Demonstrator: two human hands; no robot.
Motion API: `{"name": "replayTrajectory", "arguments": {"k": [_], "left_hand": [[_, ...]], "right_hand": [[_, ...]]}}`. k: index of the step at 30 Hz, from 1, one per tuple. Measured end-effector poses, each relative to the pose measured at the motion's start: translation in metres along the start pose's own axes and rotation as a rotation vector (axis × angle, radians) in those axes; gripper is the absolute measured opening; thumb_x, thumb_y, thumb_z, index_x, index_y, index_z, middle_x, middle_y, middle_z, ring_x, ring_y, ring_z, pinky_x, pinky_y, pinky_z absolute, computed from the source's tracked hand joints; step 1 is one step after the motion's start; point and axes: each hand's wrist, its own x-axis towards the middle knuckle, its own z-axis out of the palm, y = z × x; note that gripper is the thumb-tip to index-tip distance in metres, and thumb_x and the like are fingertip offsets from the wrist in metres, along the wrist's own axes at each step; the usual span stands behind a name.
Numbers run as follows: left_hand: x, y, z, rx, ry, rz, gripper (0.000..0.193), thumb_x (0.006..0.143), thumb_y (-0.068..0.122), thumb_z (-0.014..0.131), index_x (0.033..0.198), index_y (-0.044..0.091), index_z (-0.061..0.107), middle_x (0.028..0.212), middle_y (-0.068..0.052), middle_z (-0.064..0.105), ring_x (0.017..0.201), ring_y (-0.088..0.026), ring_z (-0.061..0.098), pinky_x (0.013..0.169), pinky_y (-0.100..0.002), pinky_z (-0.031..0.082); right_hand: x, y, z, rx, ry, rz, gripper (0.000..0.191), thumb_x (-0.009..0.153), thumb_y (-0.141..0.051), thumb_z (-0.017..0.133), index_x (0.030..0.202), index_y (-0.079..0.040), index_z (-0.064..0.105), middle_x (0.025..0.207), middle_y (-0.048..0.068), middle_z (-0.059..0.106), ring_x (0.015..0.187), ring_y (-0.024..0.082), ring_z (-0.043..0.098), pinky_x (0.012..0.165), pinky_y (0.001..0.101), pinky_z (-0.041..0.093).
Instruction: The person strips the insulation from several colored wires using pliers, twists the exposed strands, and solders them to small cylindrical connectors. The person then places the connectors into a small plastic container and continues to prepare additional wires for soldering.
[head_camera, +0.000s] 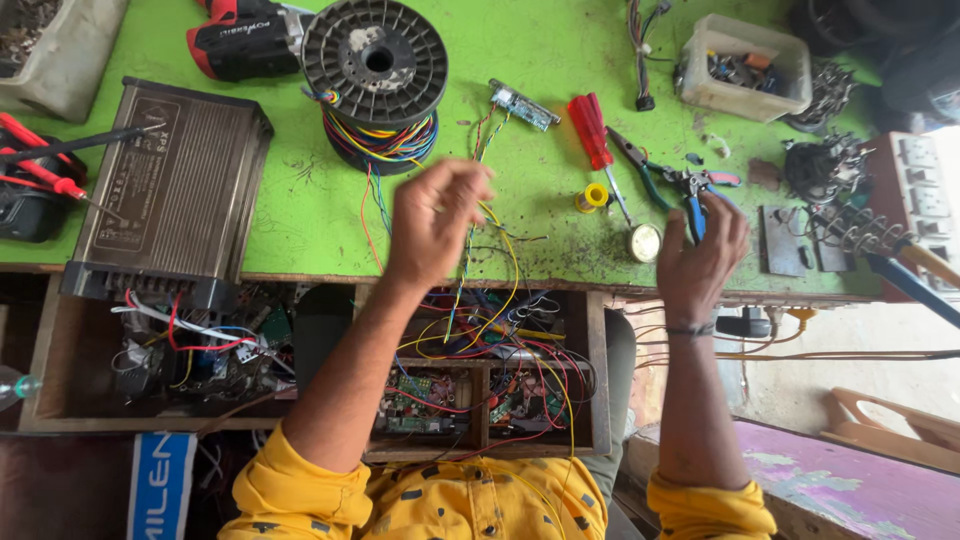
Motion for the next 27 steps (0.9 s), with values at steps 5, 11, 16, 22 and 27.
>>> {"name": "replayTrajectory", "arguments": {"k": [5, 11, 16, 22, 27], "left_hand": [[0.005, 0.011, -0.009, 0.843, -0.077, -0.025, 0.031, 0.088, 0.022, 0.078, 0.108, 0.0, 0.07, 0.094, -0.016, 0.07, 0.079, -0.029, 0.069, 0.068, -0.041, 0.054], [-0.012, -0.005, -0.01, 0.967, -0.174, 0.007, 0.021, 0.087, 0.016, 0.077, 0.1, 0.002, 0.069, 0.098, -0.017, 0.066, 0.093, -0.037, 0.065, 0.077, -0.047, 0.052], [-0.029, -0.007, -0.022, 0.504, 0.041, 0.023, 0.019, 0.094, 0.007, 0.072, 0.111, 0.001, 0.067, 0.101, -0.016, 0.069, 0.095, -0.033, 0.068, 0.082, -0.042, 0.054], [-0.068, -0.001, -0.009, -0.628, -0.006, -0.269, 0.02, 0.103, 0.005, 0.062, 0.122, 0.004, 0.056, 0.113, -0.014, 0.071, 0.104, -0.023, 0.072, 0.095, -0.037, 0.057], [-0.093, 0.003, -0.011, -0.812, -0.196, -0.4, 0.023, 0.103, 0.012, 0.059, 0.126, 0.007, 0.054, 0.115, -0.011, 0.07, 0.097, -0.021, 0.071, 0.09, -0.036, 0.058]], "right_hand": [[-0.034, -0.089, -0.004, 0.544, -0.24, 0.174, 0.023, 0.097, -0.006, 0.07, 0.12, -0.005, 0.069, 0.104, 0.005, 0.071, 0.088, 0.016, 0.069, 0.07, 0.0278, 0.056], [-0.035, -0.166, 0.005, 0.5, -0.237, -0.088, 0.017, 0.094, -0.004, 0.073, 0.112, -0.004, 0.071, 0.1, 0.011, 0.07, 0.093, 0.029, 0.066, 0.085, 0.0407, 0.05], [-0.042, -0.184, -0.018, 0.494, -0.118, -0.246, 0.014, 0.093, 0.002, 0.07, 0.104, -0.006, 0.072, 0.101, 0.007, 0.073, 0.089, 0.025, 0.065, 0.078, 0.0404, 0.045], [-0.062, -0.211, -0.06, 0.773, -0.285, -0.523, 0.024, 0.088, -0.005, 0.072, 0.112, -0.005, 0.067, 0.114, 0.011, 0.073, 0.105, 0.026, 0.069, 0.088, 0.0378, 0.052], [-0.053, -0.201, -0.073, 0.862, -0.162, -0.006, 0.022, 0.099, -0.007, 0.064, 0.119, -0.001, 0.064, 0.114, 0.01, 0.069, 0.106, 0.023, 0.069, 0.093, 0.0356, 0.055]]}}
